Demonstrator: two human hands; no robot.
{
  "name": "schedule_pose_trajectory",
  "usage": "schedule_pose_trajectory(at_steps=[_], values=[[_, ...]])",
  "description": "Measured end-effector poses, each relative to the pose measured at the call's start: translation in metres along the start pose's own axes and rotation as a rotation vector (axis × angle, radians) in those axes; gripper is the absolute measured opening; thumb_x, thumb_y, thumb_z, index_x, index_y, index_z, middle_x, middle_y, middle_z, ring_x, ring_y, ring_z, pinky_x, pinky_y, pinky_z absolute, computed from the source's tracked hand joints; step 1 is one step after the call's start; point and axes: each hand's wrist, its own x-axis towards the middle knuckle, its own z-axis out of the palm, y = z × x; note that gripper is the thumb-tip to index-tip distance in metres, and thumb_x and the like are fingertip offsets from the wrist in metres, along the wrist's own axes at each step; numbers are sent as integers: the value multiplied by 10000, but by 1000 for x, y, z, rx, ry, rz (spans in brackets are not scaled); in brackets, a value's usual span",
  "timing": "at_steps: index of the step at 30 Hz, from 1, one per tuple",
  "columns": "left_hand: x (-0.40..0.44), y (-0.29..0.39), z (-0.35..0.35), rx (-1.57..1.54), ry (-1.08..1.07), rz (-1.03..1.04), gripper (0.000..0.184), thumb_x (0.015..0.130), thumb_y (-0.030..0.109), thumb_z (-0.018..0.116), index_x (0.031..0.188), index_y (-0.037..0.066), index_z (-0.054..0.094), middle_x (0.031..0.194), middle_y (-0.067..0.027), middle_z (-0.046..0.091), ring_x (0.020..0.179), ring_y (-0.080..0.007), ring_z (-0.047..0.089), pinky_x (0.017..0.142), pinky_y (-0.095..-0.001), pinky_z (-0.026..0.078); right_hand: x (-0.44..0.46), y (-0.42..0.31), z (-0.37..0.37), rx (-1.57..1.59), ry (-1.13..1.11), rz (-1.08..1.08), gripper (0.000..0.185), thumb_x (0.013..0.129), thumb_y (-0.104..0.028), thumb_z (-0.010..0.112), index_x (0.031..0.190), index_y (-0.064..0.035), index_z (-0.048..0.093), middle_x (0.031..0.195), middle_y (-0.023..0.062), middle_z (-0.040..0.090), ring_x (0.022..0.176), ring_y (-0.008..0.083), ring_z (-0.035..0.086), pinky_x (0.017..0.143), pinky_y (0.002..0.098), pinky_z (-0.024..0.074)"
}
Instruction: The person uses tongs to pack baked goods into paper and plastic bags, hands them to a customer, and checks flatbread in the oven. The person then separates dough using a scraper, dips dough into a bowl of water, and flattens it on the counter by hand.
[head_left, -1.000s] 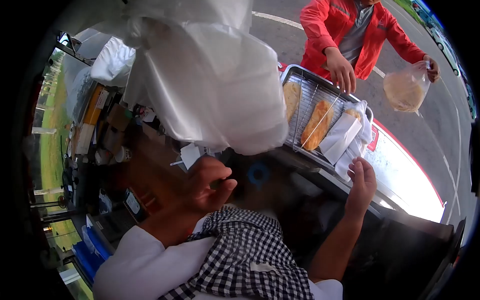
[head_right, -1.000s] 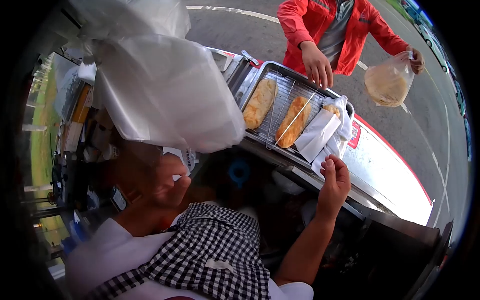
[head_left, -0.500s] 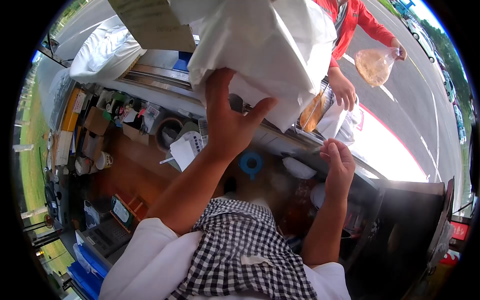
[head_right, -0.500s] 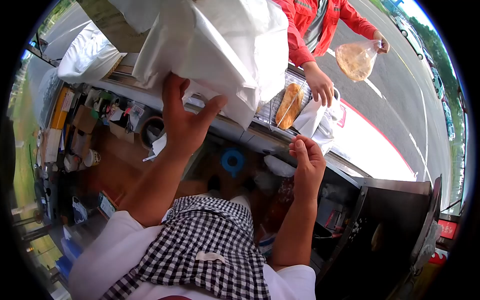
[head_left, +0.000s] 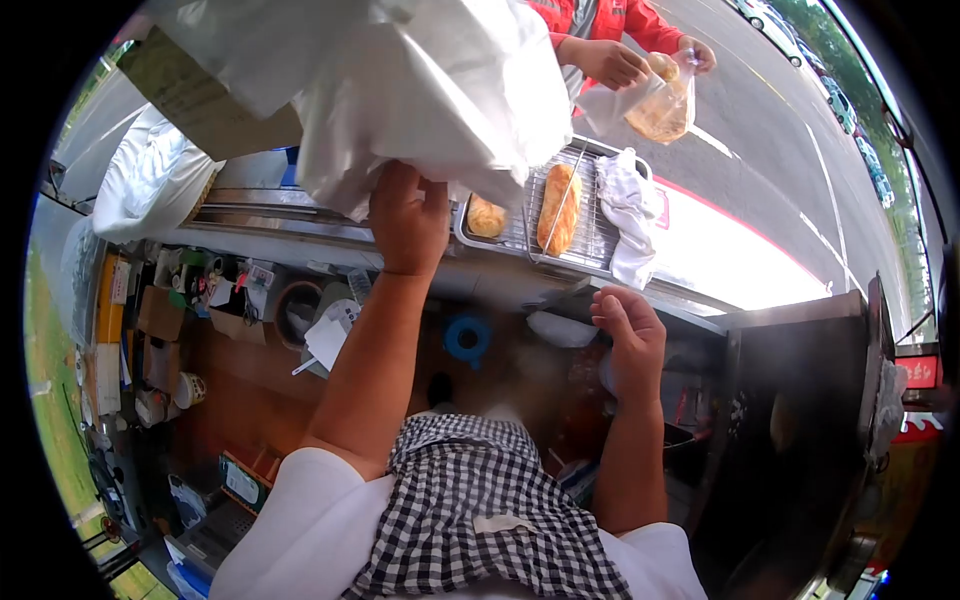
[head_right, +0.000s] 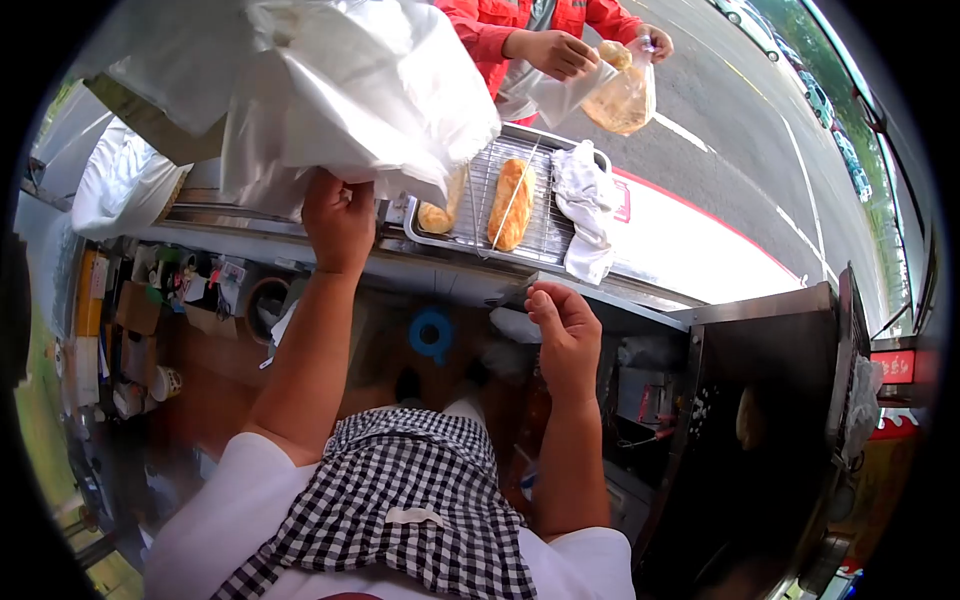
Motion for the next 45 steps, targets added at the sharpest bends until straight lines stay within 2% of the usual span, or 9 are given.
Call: schedule_pose_trajectory(at_steps=[6, 10, 13, 17, 20, 28, 36, 42, 45], values=[[-66, 20, 1, -143, -471, 56, 279, 843, 126, 745, 1089, 31, 657, 998, -160, 655, 958, -307, 638, 873, -441, 499, 11, -4, -2, 12, -67, -21, 233, 979, -132, 666, 1144, 32, 661, 1009, 23, 681, 917, 70, 610, 848, 218, 492], [-97, 70, -19, -754, -1173, -551, 457, 795, 152, 744, 1215, 33, 611, 1200, -143, 627, 1121, -309, 601, 989, -431, 458, 24, 3, -2, -42, -122, 30, 307, 991, -180, 651, 1216, 28, 632, 1072, 37, 668, 955, 89, 605, 865, 239, 489], [-139, 65, -14, -1114, -1197, -871, 530, 863, 175, 726, 1349, 58, 552, 1359, -126, 559, 1235, -232, 549, 1029, -360, 458, 38, 13, -9, -90, -188, 196, 516, 1030, -371, 562, 1368, 18, 538, 1262, 116, 618, 1141, 178, 580, 953, 328, 474], [-148, 47, -5, -824, -1326, -294, 439, 906, 168, 707, 1316, 61, 592, 1296, -85, 614, 1148, -194, 599, 991, -346, 489, 42, 19, -14, -4, -227, 543, 720, 990, -539, 562, 1476, -20, 448, 1369, 116, 562, 1266, 213, 525, 1002, 356, 442], [-146, 51, -10, -1107, -1362, -784, 407, 892, 158, 720, 1273, 55, 621, 1220, -78, 653, 1090, -181, 622, 958, -344, 506, 49, 47, -27, 87, -536, 609, 619, 991, -371, 626, 1462, -10, 451, 1263, 123, 631, 1183, 189, 593, 975, 351, 478], [-141, 45, -26, -814, -1297, -1482, 194, 934, 86, 613, 1102, 7, 670, 1068, -64, 679, 966, -133, 634, 860, -296, 514, 58, 12, -49, 153, -236, 269, 549, 919, 4, 651, 1433, 7, 457, 1121, 86, 640, 931, 109, 624, 814, 249, 535], [-38, 93, 24, -535, -792, -321, 511, 1009, 375, 577, 1374, 18, 543, 1266, -115, 625, 1206, -201, 560, 1075, -361, 416, 57, -36, -72, -33, -333, 11, 681, 877, 98, 609, 1510, -46, 401, 1358, 129, 558, 1096, 139, 599, 939, 279, 504], [-8, 115, 100, -713, -1265, -321, 642, 932, 466, 691, 1393, 48, 531, 1161, -81, 628, 1103, -176, 566, 1005, -331, 443, 59, -52, -93, -58, -408, 7, 702, 858, 115, 622, 1508, -29, 399, 1376, 135, 550, 1107, 136, 591, 934, 281, 497], [1, 115, 114, -587, -1497, -352, 361, 941, 351, 708, 1105, 31, 674, 904, -18, 649, 847, -104, 567, 801, -273, 475, 65, -54, -105, -21, -333, -1, 704, 851, 113, 633, 1503, -19, 403, 1373, 140, 549, 1074, 140, 599, 919, 283, 503]])
